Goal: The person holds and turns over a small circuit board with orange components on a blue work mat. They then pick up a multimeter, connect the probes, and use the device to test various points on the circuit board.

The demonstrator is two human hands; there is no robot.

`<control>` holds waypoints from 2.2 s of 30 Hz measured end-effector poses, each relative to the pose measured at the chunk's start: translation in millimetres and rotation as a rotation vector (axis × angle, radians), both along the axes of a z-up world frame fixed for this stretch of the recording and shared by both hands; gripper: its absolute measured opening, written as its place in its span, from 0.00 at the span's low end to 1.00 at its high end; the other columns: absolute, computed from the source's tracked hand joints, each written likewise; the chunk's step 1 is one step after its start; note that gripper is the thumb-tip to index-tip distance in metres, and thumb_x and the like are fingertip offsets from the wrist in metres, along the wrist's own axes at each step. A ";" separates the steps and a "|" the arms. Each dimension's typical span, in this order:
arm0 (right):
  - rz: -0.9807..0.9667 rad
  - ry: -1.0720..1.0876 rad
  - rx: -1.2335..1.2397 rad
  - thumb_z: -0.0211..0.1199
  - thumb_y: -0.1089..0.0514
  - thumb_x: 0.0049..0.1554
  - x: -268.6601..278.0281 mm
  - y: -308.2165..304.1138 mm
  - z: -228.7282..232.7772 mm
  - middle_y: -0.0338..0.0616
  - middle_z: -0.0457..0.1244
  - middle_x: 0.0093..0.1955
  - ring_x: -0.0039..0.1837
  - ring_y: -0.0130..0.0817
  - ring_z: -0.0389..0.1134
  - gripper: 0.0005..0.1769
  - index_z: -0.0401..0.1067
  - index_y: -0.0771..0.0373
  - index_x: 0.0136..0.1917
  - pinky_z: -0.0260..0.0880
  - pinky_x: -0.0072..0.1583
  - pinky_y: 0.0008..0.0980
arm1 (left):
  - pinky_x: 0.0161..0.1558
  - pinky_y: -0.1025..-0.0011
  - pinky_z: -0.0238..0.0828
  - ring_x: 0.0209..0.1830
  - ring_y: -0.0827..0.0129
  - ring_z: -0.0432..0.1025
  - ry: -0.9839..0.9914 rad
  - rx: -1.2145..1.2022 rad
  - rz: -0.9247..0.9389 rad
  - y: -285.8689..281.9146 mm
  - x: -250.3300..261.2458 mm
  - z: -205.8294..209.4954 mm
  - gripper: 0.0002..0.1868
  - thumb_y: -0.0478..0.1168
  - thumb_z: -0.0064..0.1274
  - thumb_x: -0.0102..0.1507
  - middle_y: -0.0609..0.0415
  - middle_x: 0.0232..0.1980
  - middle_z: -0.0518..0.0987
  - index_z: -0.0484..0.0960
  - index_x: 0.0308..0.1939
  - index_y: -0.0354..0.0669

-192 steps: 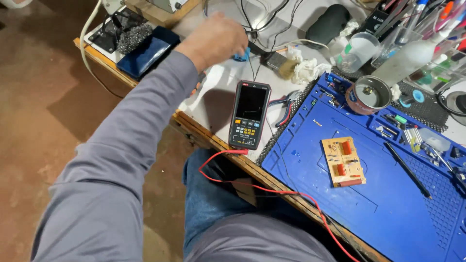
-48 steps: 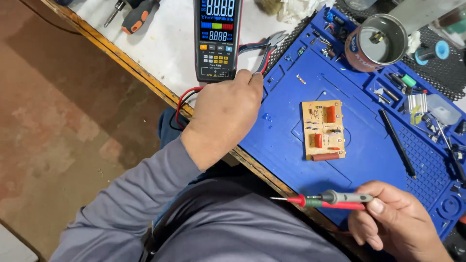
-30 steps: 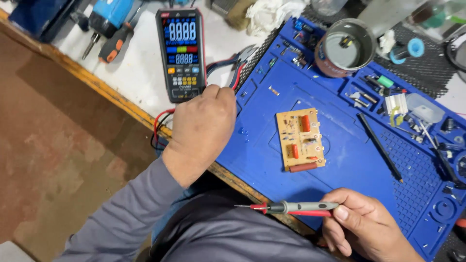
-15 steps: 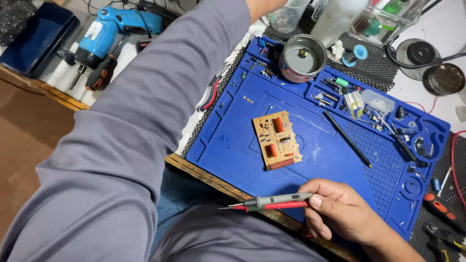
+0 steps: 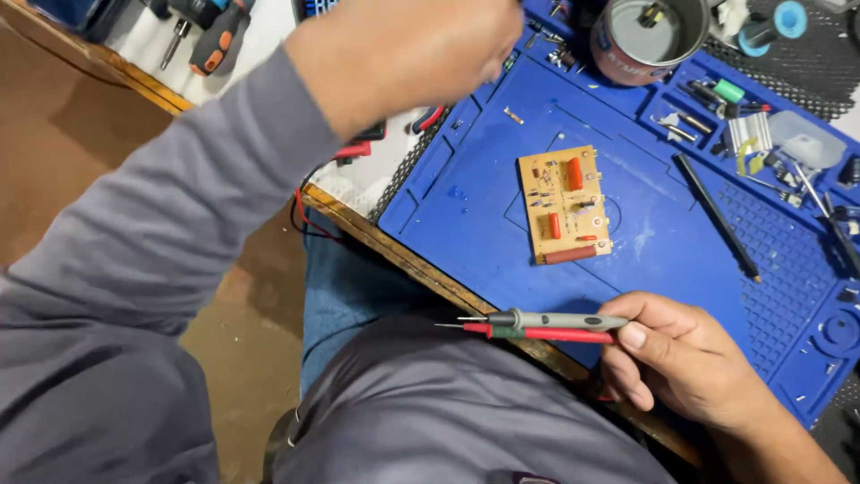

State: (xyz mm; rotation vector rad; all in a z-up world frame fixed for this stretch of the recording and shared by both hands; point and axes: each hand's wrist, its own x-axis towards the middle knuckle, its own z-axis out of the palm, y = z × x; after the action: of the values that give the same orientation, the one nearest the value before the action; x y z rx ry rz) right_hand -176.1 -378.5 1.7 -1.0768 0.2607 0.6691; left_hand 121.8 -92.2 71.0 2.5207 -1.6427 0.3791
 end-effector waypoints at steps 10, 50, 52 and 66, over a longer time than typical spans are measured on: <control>-0.020 -0.015 -0.010 0.52 0.58 0.65 -3.1 -3.0 -9.1 0.46 0.61 0.32 0.31 0.32 0.62 0.17 0.70 0.75 0.60 0.68 0.41 0.38 | 0.24 0.64 0.72 0.26 0.59 0.77 -0.111 0.031 0.017 43.8 -64.9 -19.7 0.03 0.36 0.56 0.57 0.50 0.31 0.78 0.84 0.29 0.44; -0.025 -0.074 0.008 0.51 0.60 0.66 -5.3 3.5 -5.7 0.46 0.61 0.32 0.32 0.33 0.62 0.16 0.70 0.74 0.62 0.66 0.40 0.37 | 0.30 0.62 0.73 0.31 0.56 0.78 -0.058 0.004 0.005 49.7 -79.3 -16.3 0.02 0.33 0.55 0.57 0.47 0.34 0.79 0.82 0.32 0.40; -0.018 -0.069 -0.004 0.51 0.60 0.66 -4.8 3.7 -4.4 0.46 0.61 0.32 0.32 0.33 0.62 0.16 0.70 0.74 0.61 0.67 0.40 0.37 | 0.29 0.59 0.74 0.29 0.52 0.78 0.014 0.118 0.046 39.5 -74.5 -18.2 0.03 0.35 0.55 0.53 0.44 0.30 0.80 0.82 0.27 0.40; 0.034 -0.082 -0.011 0.52 0.57 0.64 3.3 7.0 3.8 0.43 0.62 0.32 0.31 0.29 0.61 0.17 0.71 0.72 0.59 0.67 0.39 0.33 | 0.27 0.58 0.72 0.23 0.53 0.75 -0.182 -0.064 -0.113 -45.2 33.7 15.7 0.07 0.38 0.55 0.56 0.44 0.27 0.79 0.84 0.32 0.37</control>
State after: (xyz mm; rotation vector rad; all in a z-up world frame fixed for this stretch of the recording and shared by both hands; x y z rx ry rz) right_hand -172.9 -371.6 5.4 -1.1184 0.1764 0.6528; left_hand 155.5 -137.3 86.6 2.3960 -1.7954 0.6545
